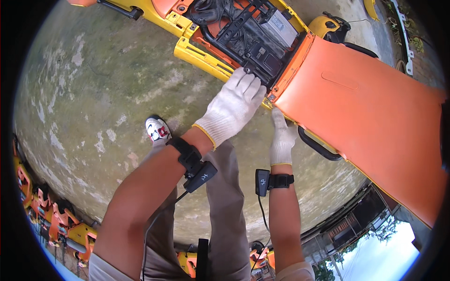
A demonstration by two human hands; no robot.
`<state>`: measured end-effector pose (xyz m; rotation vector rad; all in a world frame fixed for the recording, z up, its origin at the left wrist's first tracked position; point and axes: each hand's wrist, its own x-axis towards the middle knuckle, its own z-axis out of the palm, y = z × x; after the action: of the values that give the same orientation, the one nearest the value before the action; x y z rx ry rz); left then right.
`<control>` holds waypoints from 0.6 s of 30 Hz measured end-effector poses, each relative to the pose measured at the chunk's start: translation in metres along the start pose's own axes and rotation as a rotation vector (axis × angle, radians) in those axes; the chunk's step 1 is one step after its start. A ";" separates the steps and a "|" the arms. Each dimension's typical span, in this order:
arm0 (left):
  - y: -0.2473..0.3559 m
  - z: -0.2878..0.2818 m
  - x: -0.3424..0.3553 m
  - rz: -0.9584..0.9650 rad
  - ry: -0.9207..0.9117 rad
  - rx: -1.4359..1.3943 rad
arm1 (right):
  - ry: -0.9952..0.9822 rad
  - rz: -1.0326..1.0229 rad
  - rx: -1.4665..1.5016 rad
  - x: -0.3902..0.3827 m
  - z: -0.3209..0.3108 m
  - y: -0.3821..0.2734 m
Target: Replacing parts and inspecting components on a motorcycle in an outdoor repair yard.
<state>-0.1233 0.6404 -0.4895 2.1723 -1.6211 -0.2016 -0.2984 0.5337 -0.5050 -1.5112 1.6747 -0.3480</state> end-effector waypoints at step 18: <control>0.023 -0.122 -0.225 -0.780 -0.129 -0.757 | 0.091 -0.212 0.327 -0.058 -0.154 -0.134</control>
<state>-0.1701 0.8768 -0.3999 2.0344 -0.4933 -1.0067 -0.3214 0.5064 -0.2964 -1.4426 1.4430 -0.7757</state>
